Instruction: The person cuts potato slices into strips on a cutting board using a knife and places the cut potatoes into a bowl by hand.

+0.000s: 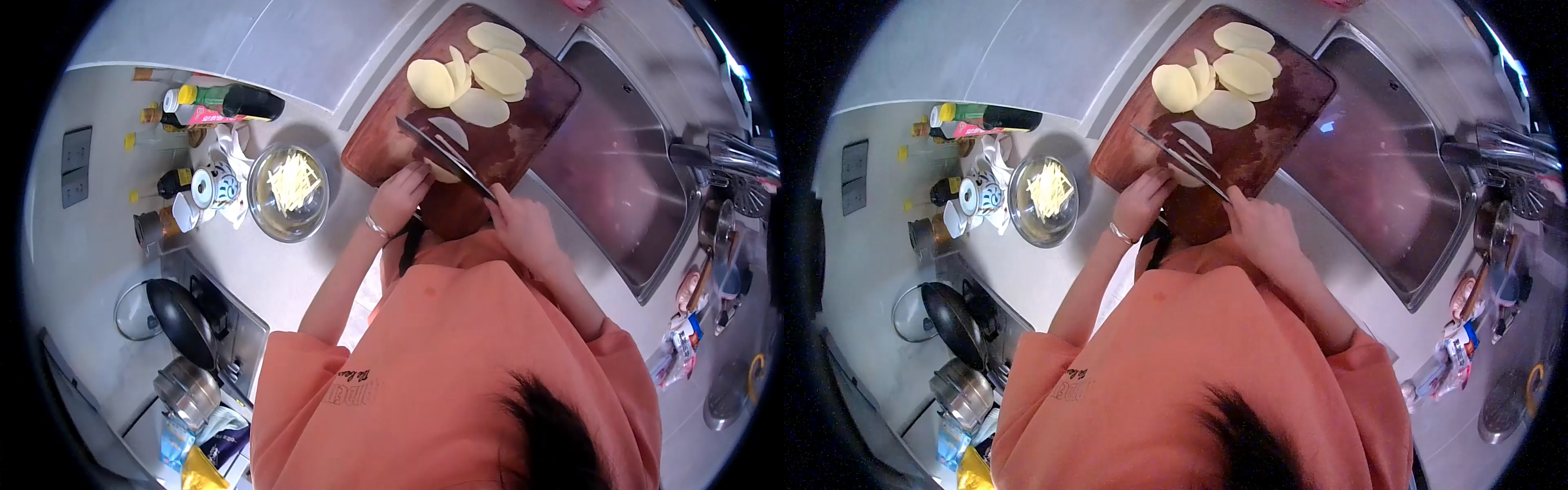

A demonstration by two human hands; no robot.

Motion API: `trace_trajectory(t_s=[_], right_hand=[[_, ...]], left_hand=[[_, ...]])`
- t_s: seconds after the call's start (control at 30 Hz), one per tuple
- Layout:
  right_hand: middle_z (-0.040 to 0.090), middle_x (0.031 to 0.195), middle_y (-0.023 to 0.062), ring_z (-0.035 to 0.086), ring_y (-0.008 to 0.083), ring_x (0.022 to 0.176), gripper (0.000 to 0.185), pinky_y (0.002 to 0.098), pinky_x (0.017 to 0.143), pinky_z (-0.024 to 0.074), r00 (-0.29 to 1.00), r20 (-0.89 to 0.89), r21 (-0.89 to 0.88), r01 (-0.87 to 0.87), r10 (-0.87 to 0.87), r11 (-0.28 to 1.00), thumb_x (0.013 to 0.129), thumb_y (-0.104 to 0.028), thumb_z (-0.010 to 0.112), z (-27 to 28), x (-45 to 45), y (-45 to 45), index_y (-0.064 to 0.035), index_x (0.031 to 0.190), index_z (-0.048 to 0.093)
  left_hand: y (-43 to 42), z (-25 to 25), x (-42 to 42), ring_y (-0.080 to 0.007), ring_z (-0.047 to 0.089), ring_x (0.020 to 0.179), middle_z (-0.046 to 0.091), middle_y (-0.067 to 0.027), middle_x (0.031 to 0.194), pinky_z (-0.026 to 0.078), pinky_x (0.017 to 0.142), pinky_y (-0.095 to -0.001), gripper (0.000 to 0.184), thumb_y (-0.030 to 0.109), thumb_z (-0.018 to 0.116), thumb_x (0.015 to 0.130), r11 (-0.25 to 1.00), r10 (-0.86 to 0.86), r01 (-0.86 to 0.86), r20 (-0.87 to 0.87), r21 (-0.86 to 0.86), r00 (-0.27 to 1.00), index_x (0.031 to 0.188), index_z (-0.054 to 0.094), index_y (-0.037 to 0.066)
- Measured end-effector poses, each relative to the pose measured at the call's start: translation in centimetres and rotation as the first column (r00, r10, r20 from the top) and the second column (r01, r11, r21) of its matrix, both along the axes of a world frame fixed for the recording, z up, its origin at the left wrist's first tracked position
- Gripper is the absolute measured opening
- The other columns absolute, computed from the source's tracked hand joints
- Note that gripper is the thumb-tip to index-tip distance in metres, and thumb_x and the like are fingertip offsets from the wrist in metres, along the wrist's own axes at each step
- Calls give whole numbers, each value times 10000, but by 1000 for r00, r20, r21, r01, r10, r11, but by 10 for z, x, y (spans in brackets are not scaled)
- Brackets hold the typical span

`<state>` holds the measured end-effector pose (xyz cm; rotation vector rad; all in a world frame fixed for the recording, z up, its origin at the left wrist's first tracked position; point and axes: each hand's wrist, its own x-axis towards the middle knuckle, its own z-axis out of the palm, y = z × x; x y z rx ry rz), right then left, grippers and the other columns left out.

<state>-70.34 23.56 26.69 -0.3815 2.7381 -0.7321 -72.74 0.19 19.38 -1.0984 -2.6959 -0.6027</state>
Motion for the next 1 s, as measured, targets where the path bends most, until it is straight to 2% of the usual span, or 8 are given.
trace_trajectory(t_s=[0.07, 0.1, 0.2, 0.27, 0.5, 0.77, 1.0], right_hand=[[572, 621, 161, 576, 361, 591, 140, 471, 513, 443, 1000, 3, 1, -13, 13, 1000, 876, -195, 488, -3, 2, -3, -63, 897, 448], [572, 621, 161, 576, 361, 591, 140, 471, 513, 443, 1000, 7, 2, -16, 16, 1000, 876, -195, 488, -3, 2, -4, -63, 897, 448], [576, 625, 154, 582, 349, 585, 129, 460, 507, 447, 998, -37, 30, -47, 49, 998, 877, -187, 481, -4, -1, -4, -63, 897, 452], [578, 636, 154, 584, 346, 575, 130, 454, 499, 450, 997, -29, 51, -70, 71, 996, 879, -187, 474, -5, -2, -3, -59, 895, 453], [579, 648, 156, 587, 349, 561, 114, 453, 498, 461, 997, 5, 59, -73, 72, 996, 853, -151, 475, -5, 2, -6, -52, 906, 453], [590, 698, 183, 611, 360, 611, 268, 456, 536, 487, 982, 166, 169, -122, 94, 978, 770, -89, 495, 8, 9, -13, -32, 1029, 450], [591, 717, 195, 612, 372, 629, 284, 454, 552, 493, 963, 236, 164, -168, 126, 972, 769, -79, 489, 22, 6, -12, -15, 1038, 428]], left_hand=[[5, -3, 7, -245, 575, 977, 592, -91, 1041, 505, 789, -316, 276, 53, 525, 722, 994, 104, -101, -86, 44, 991, 980, 618, 23], [8, -3, 10, -245, 575, 977, 592, -91, 1041, 505, 789, -316, 276, 53, 525, 722, 994, 108, -104, -82, 45, 991, 980, 618, 23], [16, -5, 15, -248, 580, 970, 598, -93, 1028, 500, 808, -321, 284, 56, 536, 701, 993, 111, -107, -107, 40, 988, 968, 626, 28], [17, -16, 16, -254, 540, 1026, 564, -110, 1038, 462, 872, -341, 319, 93, 519, 687, 991, 132, -129, -98, 39, 986, 984, 599, 8], [19, -18, 12, -271, 541, 1027, 570, -115, 1030, 457, 884, -355, 292, 94, 515, 690, 991, 111, -101, -119, 87, 987, 954, 606, 8], [17, -26, 16, -276, 543, 1017, 579, -109, 1031, 449, 898, -369, 281, 95, 522, 691, 990, 118, -114, -46, 85, 992, 944, 620, 20], [17, -26, 15, -279, 548, 996, 584, -103, 1014, 450, 895, -373, 268, 99, 525, 685, 988, 123, -122, -10, 98, 992, 923, 628, 30]])
